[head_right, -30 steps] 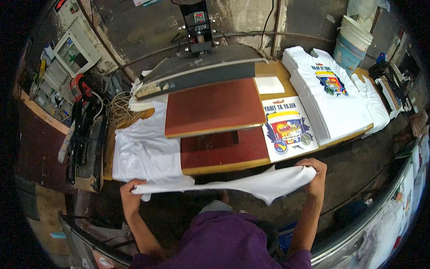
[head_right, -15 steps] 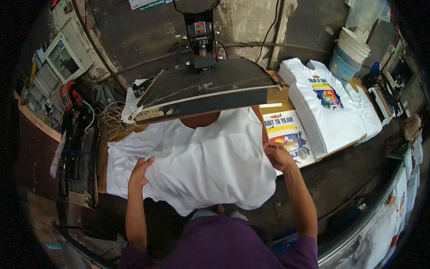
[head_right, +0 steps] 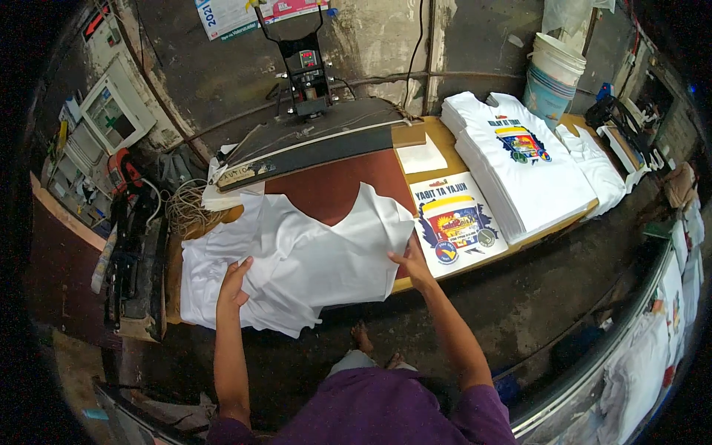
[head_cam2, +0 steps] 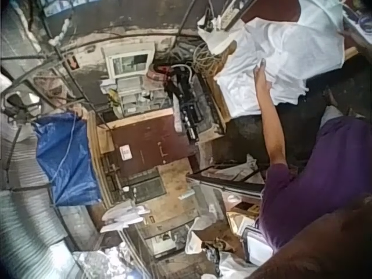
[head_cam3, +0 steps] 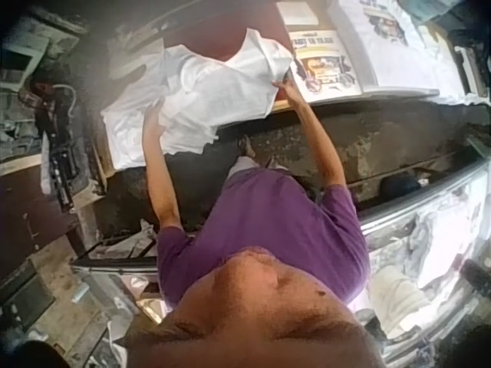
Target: Operating a heat press machine to apply graphic transfers to white shirts.
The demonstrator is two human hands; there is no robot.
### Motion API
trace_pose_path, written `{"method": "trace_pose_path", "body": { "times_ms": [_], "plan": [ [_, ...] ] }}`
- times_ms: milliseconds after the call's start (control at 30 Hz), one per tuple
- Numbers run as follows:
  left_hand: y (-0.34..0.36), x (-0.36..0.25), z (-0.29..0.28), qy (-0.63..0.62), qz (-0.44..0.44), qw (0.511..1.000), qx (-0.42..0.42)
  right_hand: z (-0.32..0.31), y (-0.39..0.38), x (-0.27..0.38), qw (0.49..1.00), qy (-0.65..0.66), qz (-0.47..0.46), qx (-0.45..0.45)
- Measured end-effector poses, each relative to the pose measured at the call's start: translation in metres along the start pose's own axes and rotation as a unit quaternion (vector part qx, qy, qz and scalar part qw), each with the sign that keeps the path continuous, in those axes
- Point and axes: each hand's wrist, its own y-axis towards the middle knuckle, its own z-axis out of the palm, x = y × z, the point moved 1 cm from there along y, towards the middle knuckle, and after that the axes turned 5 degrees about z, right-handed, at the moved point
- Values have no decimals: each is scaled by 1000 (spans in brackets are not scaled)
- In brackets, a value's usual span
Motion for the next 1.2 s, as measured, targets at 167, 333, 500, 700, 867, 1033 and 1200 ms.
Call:
{"method": "trace_pose_path", "body": {
  "times_ms": [167, 333, 500, 700, 867, 1033, 1200],
  "plan": [
    [-29, 7, 0, -61, 4, 997, -41, -7, 0, -15, 949, -201, 226, 90],
    [-86, 36, -63, -26, 20, 998, -51, -45, -67, 57, 972, -36, 215, 88],
    [-140, -23, -21, -70, 153, 986, -6, -56, -95, 173, 999, 43, 18, 13],
    [-108, -63, -20, 49, 188, 981, -26, -54, -53, 228, 999, -32, -7, -16],
    [-49, -95, -3, -24, 264, 963, -34, -37, 4, 257, 999, 27, -25, -2],
    [-54, -84, 1, -53, 276, 960, -3, -37, -3, 252, 995, 35, -96, 6],
    [-25, -8, 4, -42, 197, 979, 26, -72, 6, 154, 999, -43, -20, 10]
  ]
}}
